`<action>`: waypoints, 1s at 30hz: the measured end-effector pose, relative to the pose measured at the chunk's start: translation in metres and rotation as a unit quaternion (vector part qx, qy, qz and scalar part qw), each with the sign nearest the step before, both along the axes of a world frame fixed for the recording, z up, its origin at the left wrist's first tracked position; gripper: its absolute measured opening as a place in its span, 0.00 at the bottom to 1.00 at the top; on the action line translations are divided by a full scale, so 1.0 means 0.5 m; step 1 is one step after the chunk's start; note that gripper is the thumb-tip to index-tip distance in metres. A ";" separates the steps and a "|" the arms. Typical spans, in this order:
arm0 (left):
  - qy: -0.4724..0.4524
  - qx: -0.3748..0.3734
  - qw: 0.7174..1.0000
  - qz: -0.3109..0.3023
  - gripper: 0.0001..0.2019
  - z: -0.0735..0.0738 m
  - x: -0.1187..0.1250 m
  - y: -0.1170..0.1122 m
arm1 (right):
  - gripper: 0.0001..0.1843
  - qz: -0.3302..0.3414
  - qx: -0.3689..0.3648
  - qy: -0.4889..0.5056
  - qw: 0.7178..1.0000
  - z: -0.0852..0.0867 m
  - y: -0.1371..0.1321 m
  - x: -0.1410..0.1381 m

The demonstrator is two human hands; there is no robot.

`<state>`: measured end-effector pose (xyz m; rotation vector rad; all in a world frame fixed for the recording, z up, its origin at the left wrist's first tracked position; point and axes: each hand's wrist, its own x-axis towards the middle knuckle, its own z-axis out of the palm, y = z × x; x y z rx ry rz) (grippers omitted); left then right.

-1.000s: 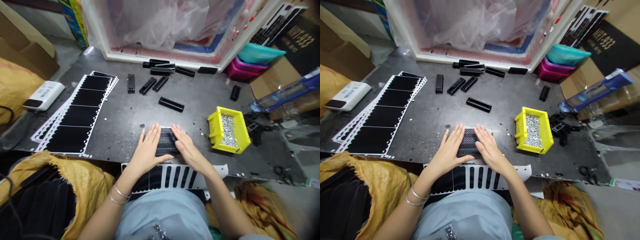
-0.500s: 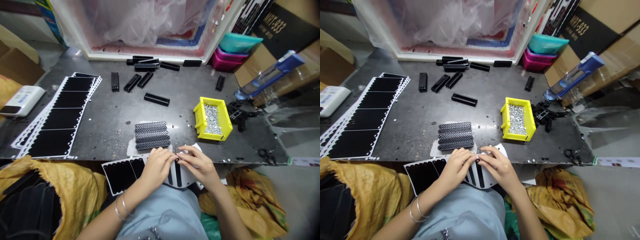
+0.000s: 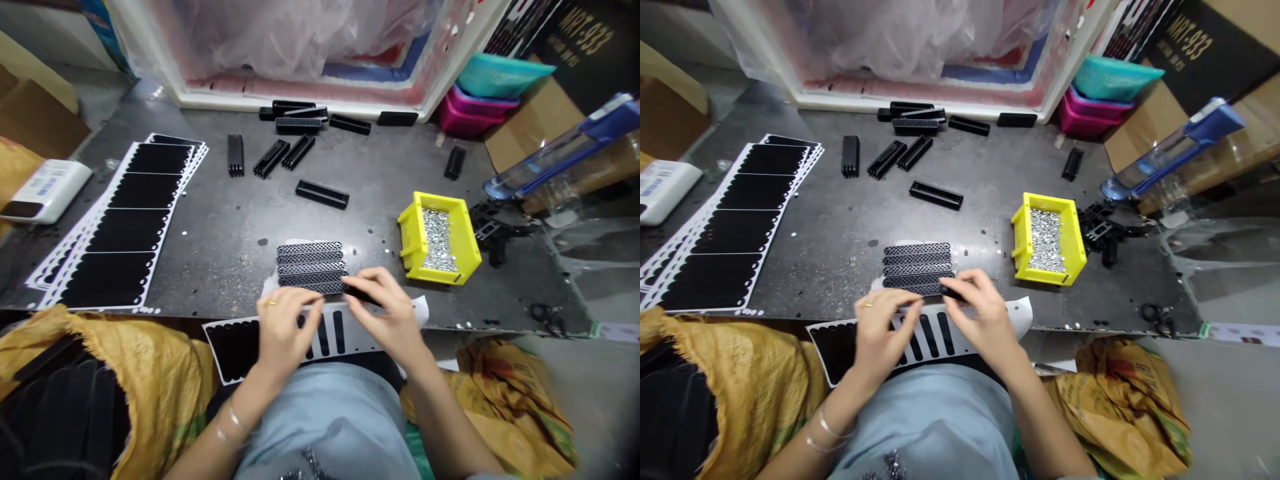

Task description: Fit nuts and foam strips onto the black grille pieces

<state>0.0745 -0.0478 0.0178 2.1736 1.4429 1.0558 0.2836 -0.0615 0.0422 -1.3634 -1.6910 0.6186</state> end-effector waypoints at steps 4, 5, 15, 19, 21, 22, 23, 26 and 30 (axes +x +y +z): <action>0.009 -0.090 0.990 0.105 0.06 0.005 -0.104 0.033 | 0.12 0.107 0.074 -0.126 0.984 -0.034 0.058 -0.097; 0.008 -0.120 0.988 0.100 0.06 0.001 -0.119 0.038 | 0.11 0.126 0.078 -0.139 0.979 -0.039 0.066 -0.109; -0.038 -0.212 0.975 0.052 0.08 -0.006 -0.113 0.049 | 0.10 0.170 0.059 -0.165 0.970 -0.039 0.084 -0.126; -0.034 -0.213 0.975 0.054 0.09 -0.009 -0.110 0.057 | 0.10 0.171 0.068 -0.207 0.961 -0.033 0.081 -0.120; -0.033 -0.210 0.975 0.056 0.10 -0.011 -0.108 0.058 | 0.10 0.156 0.048 -0.197 0.967 -0.023 0.076 -0.093; -0.033 -0.211 0.975 0.054 0.10 -0.012 -0.108 0.058 | 0.11 0.143 0.023 -0.178 0.973 -0.019 0.072 -0.075; -0.034 -0.211 0.975 0.052 0.10 -0.012 -0.108 0.058 | 0.11 0.129 -0.009 -0.152 0.980 -0.015 0.069 -0.055; -0.040 -0.215 0.975 0.044 0.11 -0.012 -0.109 0.058 | 0.08 0.090 -0.077 -0.059 0.991 -0.015 0.062 -0.004; -0.036 -0.207 0.977 0.047 0.11 -0.015 -0.110 0.061 | 0.07 0.074 -0.062 -0.007 0.995 -0.033 0.063 0.016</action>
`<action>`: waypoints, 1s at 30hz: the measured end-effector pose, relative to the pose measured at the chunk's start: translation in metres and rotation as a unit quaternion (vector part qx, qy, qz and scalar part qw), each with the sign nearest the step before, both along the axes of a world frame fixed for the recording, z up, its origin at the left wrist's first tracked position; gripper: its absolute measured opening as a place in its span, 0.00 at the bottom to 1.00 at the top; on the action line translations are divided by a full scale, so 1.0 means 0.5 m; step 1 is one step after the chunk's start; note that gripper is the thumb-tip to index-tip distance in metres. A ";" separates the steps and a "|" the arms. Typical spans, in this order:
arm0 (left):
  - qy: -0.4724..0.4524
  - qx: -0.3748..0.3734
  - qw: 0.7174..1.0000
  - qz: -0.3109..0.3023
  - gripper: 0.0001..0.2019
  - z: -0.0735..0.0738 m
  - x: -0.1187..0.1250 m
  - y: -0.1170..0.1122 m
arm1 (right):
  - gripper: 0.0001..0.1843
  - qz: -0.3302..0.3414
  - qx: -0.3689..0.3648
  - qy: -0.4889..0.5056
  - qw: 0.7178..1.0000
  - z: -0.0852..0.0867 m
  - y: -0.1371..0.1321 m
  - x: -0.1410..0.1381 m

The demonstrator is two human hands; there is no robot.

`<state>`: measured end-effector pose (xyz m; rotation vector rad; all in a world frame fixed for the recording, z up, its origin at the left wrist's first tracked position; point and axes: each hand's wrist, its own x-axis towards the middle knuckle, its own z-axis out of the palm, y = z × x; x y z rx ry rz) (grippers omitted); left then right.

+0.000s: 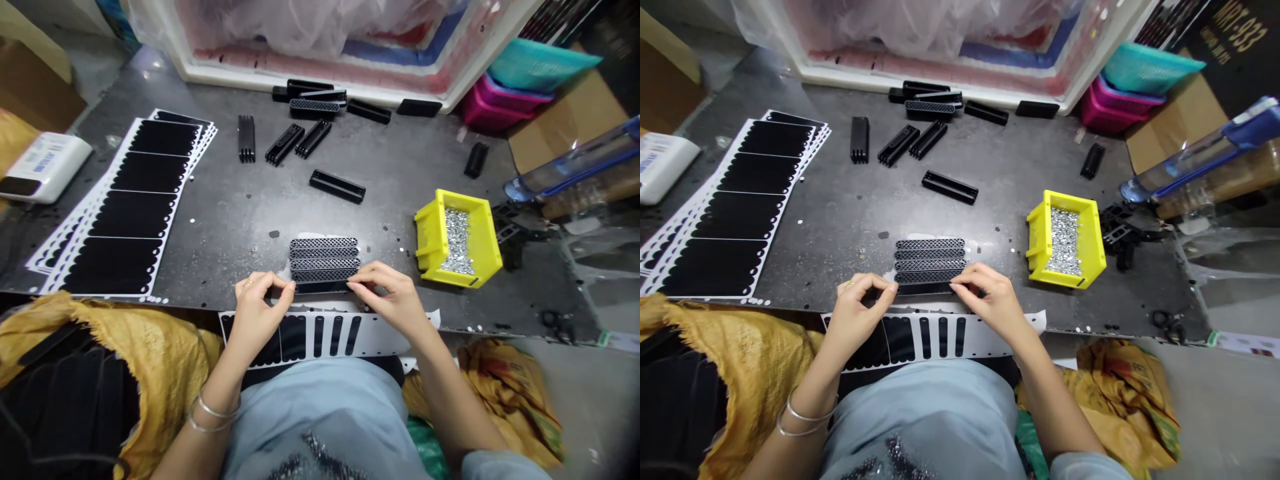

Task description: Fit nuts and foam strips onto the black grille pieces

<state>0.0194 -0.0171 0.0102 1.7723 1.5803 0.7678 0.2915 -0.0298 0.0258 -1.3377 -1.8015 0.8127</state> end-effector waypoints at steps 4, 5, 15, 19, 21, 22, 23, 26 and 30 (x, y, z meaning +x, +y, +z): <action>0.016 0.020 1.000 -0.008 0.11 0.000 -0.001 0.005 | 0.08 0.010 0.041 -0.032 0.999 -0.004 -0.013 -0.004; 0.027 0.034 0.999 -0.009 0.11 0.001 -0.001 0.002 | 0.09 -0.004 0.071 -0.055 0.996 -0.003 -0.024 -0.005; 0.011 0.253 0.930 -0.265 0.12 -0.061 0.075 -0.096 | 0.13 0.017 0.054 -0.046 0.997 -0.046 -0.158 0.011; 0.031 0.253 0.928 -0.273 0.12 -0.094 0.094 -0.104 | 0.06 0.073 -0.020 0.029 0.997 -0.033 -0.148 0.037; 0.031 0.245 0.933 -0.262 0.12 -0.092 0.096 -0.104 | 0.08 0.056 -0.011 -0.015 0.998 -0.033 -0.141 0.038; 0.026 0.242 0.935 -0.257 0.13 -0.088 0.096 -0.104 | 0.11 0.044 0.013 -0.041 0.998 -0.037 -0.139 0.036; 0.019 0.238 0.938 -0.252 0.14 -0.084 0.096 -0.104 | 0.13 0.037 0.038 -0.061 0.997 -0.042 -0.139 0.034; -0.010 0.232 0.941 -0.248 0.15 -0.077 0.098 -0.102 | 0.13 0.074 0.047 -0.054 0.995 -0.046 -0.152 0.036; -0.033 0.250 0.937 -0.241 0.14 -0.082 0.105 -0.104 | 0.06 0.074 -0.090 0.158 0.980 -0.001 -0.163 0.060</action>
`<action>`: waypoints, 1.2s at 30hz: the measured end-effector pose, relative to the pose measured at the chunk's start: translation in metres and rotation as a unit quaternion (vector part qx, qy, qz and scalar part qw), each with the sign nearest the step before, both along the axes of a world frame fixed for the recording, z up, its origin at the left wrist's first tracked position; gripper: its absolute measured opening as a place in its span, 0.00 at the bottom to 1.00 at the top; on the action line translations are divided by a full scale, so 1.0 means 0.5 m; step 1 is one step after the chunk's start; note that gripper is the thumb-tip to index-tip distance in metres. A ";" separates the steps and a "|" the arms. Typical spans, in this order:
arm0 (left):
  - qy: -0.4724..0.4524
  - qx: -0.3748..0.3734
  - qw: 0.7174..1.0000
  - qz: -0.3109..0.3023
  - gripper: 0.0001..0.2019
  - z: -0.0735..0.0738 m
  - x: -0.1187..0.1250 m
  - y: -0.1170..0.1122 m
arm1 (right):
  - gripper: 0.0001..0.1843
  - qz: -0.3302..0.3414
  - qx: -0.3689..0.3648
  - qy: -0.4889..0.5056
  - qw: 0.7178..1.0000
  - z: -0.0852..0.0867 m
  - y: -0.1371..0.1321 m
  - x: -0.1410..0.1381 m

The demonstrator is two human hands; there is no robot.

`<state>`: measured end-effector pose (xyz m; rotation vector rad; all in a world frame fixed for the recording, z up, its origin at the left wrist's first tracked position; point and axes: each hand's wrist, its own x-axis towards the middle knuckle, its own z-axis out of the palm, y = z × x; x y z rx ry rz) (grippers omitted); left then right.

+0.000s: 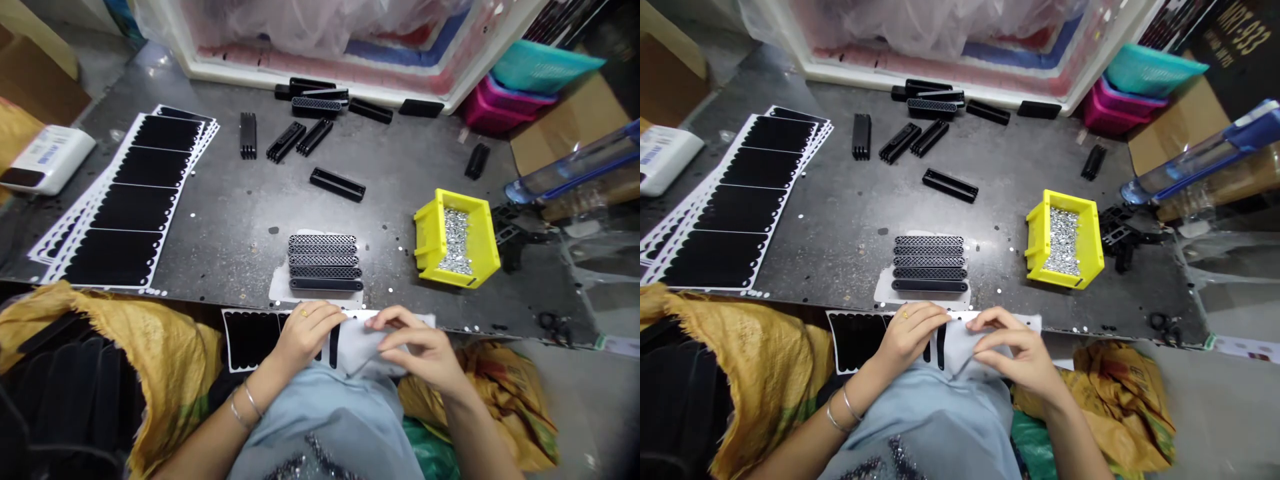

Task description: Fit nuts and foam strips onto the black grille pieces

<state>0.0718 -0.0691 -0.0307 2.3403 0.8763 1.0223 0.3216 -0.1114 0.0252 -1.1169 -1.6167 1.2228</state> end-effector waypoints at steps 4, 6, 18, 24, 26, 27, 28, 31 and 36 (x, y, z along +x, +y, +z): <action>-0.046 0.047 0.998 0.005 0.13 0.018 -0.010 0.002 | 0.12 -0.123 -0.002 0.091 0.988 0.047 0.050 -0.030; -0.055 0.049 0.995 0.064 0.12 0.040 -0.029 0.017 | 0.18 -0.132 0.069 -0.050 0.988 0.047 0.093 -0.075; 0.000 -0.230 0.941 0.247 0.07 0.066 -0.113 0.131 | 0.08 0.001 0.266 -0.237 0.934 -0.009 0.219 -0.203; -0.006 -0.249 0.938 0.241 0.06 0.067 -0.108 0.145 | 0.07 0.000 0.250 -0.228 0.941 -0.006 0.221 -0.207; -0.017 -0.242 0.940 0.238 0.06 0.070 -0.110 0.145 | 0.06 -0.008 0.238 -0.203 0.950 -0.003 0.222 -0.208; -0.027 -0.228 0.942 0.247 0.05 0.074 -0.110 0.143 | 0.06 -0.019 0.228 -0.185 0.956 -0.001 0.223 -0.208; -0.037 -0.206 0.943 0.258 0.05 0.079 -0.109 0.139 | 0.05 -0.034 0.218 -0.167 0.961 0.003 0.222 -0.209; -0.049 -0.125 0.954 0.267 0.03 0.099 -0.097 0.121 | 0.05 -0.075 0.208 -0.145 0.964 0.020 0.216 -0.214; -0.044 -0.056 0.967 0.244 0.03 0.130 -0.075 0.101 | 0.08 -0.073 0.268 -0.221 0.935 0.050 0.192 -0.223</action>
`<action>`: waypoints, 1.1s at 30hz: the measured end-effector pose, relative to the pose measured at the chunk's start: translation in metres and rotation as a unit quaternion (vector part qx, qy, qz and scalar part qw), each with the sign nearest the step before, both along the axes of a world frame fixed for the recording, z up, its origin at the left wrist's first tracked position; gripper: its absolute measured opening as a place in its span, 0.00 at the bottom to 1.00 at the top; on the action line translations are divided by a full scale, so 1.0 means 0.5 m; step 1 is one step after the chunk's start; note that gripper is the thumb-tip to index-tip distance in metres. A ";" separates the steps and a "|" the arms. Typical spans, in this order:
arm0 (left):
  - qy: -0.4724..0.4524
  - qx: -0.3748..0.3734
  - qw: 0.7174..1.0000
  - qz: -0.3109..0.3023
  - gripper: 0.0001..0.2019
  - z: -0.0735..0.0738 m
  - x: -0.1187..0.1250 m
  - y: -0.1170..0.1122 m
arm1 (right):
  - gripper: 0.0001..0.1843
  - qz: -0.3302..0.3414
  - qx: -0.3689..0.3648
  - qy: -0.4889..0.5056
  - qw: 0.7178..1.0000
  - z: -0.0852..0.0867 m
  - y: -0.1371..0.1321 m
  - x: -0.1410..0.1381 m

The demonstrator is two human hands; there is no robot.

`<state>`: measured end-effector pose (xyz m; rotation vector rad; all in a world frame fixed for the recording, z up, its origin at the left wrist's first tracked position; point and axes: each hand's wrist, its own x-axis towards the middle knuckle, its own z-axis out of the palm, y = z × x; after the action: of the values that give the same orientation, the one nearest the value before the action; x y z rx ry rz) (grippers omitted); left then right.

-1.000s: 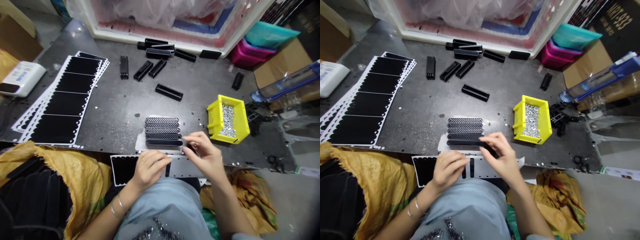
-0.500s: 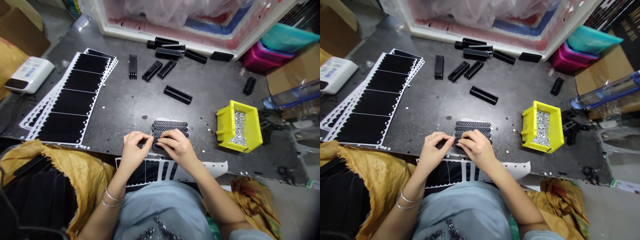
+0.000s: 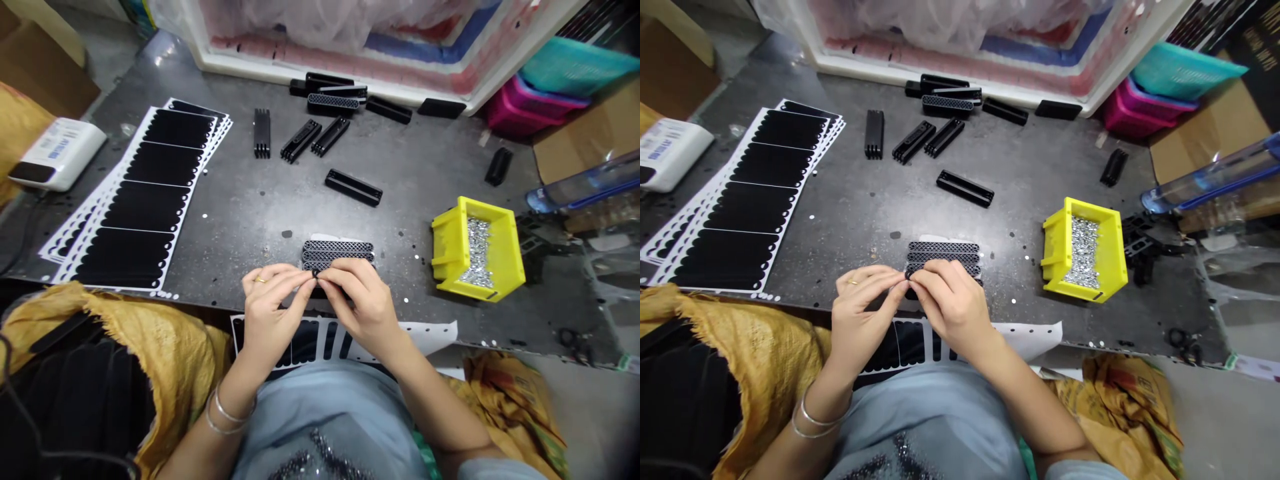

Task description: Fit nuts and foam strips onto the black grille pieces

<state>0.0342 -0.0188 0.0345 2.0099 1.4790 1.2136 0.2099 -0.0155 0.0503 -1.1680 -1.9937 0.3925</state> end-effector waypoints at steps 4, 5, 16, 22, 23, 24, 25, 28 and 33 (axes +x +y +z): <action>0.043 0.032 0.998 -0.018 0.03 0.011 -0.005 0.000 | 0.10 0.013 -0.014 0.007 1.000 0.007 -0.012 0.005; 0.058 0.037 0.997 -0.022 0.03 0.010 -0.010 0.002 | 0.09 0.016 -0.023 0.010 1.000 0.003 -0.013 0.007; 0.164 -0.111 0.980 0.023 0.07 -0.033 -0.062 0.027 | 0.09 0.039 -0.048 -0.062 0.996 -0.058 0.014 0.018; 0.057 -0.164 0.984 -0.029 0.09 -0.038 -0.033 0.030 | 0.10 0.043 -0.043 -0.090 0.994 -0.057 0.021 0.010; 0.047 -0.169 0.984 -0.027 0.09 -0.041 -0.032 0.033 | 0.10 0.042 -0.039 -0.093 0.994 -0.057 0.022 0.008; 0.039 -0.174 0.984 -0.026 0.08 -0.044 -0.031 0.036 | 0.10 0.040 -0.035 -0.097 0.994 -0.056 0.023 0.007; 0.029 -0.179 0.983 -0.027 0.08 -0.046 -0.031 0.039 | 0.10 0.040 -0.032 -0.102 0.993 -0.053 0.023 0.007; 0.008 -0.197 0.980 -0.030 0.08 -0.049 -0.030 0.048 | 0.11 0.050 -0.044 -0.111 0.992 -0.036 0.017 0.032; 0.004 -0.206 0.978 -0.030 0.10 -0.048 -0.028 0.051 | 0.10 0.000 -0.154 -0.005 0.988 -0.017 -0.003 0.126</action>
<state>0.0200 0.0067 0.0104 1.7639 1.5134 0.7935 0.2728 -0.0169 0.0420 -1.3590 -1.9887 0.7168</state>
